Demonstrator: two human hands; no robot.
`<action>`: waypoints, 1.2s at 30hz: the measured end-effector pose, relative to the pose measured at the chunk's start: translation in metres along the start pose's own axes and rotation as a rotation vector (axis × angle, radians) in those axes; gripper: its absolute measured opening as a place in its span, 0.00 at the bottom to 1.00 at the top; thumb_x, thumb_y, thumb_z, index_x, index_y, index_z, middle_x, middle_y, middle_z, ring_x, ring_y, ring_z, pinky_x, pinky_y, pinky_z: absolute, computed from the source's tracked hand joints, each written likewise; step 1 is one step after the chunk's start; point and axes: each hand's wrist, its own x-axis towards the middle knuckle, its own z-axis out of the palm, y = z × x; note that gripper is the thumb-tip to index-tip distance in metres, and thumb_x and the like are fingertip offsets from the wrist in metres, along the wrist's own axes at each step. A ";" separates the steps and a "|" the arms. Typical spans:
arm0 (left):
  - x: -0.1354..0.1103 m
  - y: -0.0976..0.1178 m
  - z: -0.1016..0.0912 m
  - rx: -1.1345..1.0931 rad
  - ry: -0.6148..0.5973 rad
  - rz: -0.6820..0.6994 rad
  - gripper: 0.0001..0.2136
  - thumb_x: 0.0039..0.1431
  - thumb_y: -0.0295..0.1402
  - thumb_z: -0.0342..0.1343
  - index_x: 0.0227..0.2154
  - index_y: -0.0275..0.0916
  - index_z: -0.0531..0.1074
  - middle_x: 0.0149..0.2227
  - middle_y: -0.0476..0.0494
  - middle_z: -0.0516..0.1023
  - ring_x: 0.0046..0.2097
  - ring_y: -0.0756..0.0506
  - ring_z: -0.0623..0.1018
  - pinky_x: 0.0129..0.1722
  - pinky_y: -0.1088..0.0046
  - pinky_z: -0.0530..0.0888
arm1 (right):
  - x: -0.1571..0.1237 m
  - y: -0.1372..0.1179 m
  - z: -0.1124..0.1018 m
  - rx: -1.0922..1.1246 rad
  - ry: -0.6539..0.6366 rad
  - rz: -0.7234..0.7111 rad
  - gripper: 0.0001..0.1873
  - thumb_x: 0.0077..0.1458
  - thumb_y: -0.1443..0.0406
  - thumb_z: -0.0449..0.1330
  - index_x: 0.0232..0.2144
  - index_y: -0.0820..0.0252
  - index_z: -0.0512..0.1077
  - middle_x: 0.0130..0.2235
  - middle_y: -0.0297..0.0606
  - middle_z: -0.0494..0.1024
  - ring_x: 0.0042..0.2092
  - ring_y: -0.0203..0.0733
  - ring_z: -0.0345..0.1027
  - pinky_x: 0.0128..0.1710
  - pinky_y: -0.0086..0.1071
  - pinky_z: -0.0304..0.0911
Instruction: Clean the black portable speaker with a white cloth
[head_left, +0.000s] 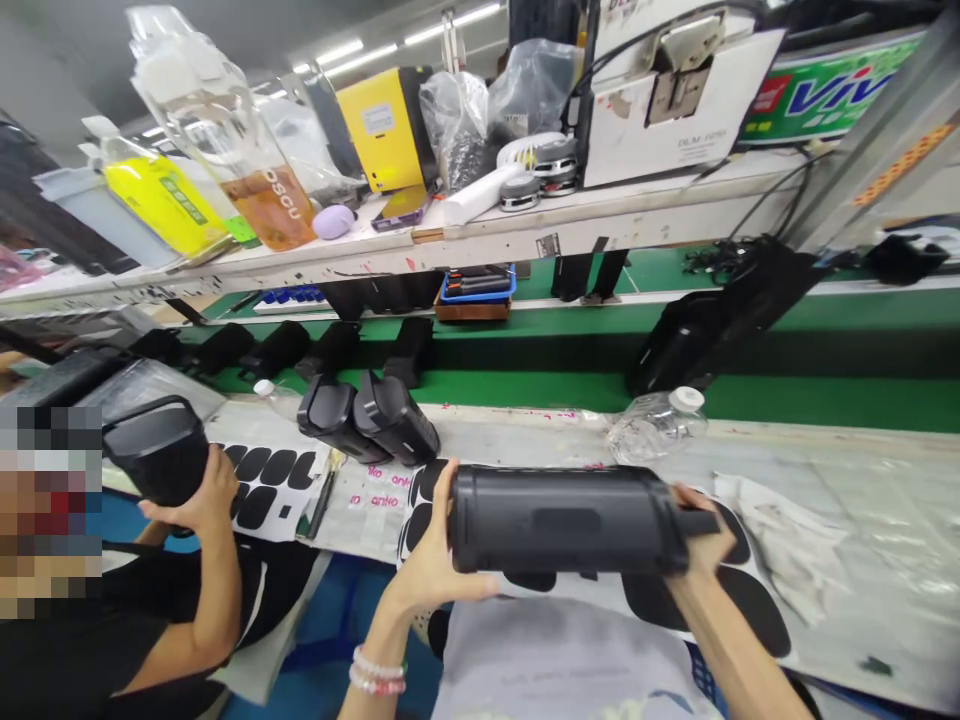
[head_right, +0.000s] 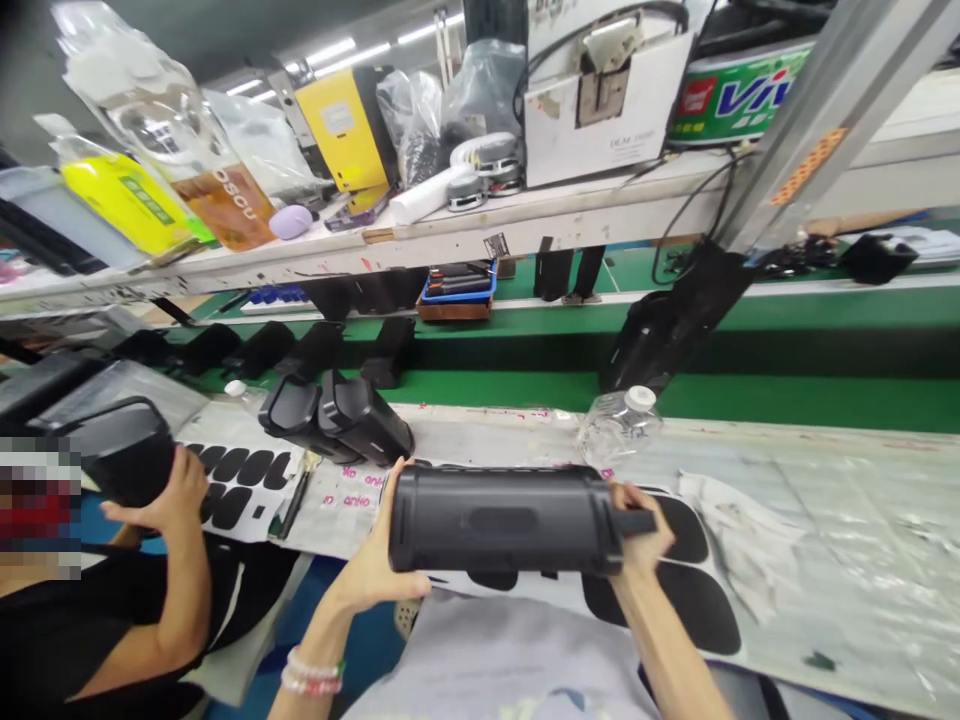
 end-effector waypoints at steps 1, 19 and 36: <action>0.002 -0.016 -0.001 -0.022 0.012 -0.038 0.61 0.37 0.42 0.72 0.68 0.45 0.34 0.62 0.36 0.64 0.63 0.31 0.63 0.63 0.51 0.60 | 0.000 0.014 0.000 -0.050 -0.027 0.015 0.26 0.37 0.48 0.60 0.11 0.54 0.49 0.14 0.27 0.52 0.17 0.32 0.47 0.16 0.30 0.52; 0.016 -0.131 -0.016 -0.552 0.219 -0.393 0.49 0.45 0.25 0.62 0.67 0.50 0.42 0.54 0.45 0.76 0.59 0.41 0.72 0.63 0.58 0.60 | 0.063 0.047 -0.156 -1.343 0.212 -0.302 0.32 0.56 0.49 0.49 0.53 0.64 0.71 0.63 0.57 0.59 0.64 0.69 0.46 0.58 0.67 0.41; 0.016 -0.134 -0.011 -0.624 0.194 -0.336 0.45 0.45 0.25 0.60 0.66 0.50 0.48 0.53 0.46 0.77 0.61 0.42 0.69 0.66 0.59 0.55 | 0.094 -0.063 0.024 -1.387 -0.267 -1.059 0.17 0.63 0.61 0.49 0.47 0.63 0.71 0.52 0.51 0.71 0.51 0.54 0.62 0.50 0.51 0.60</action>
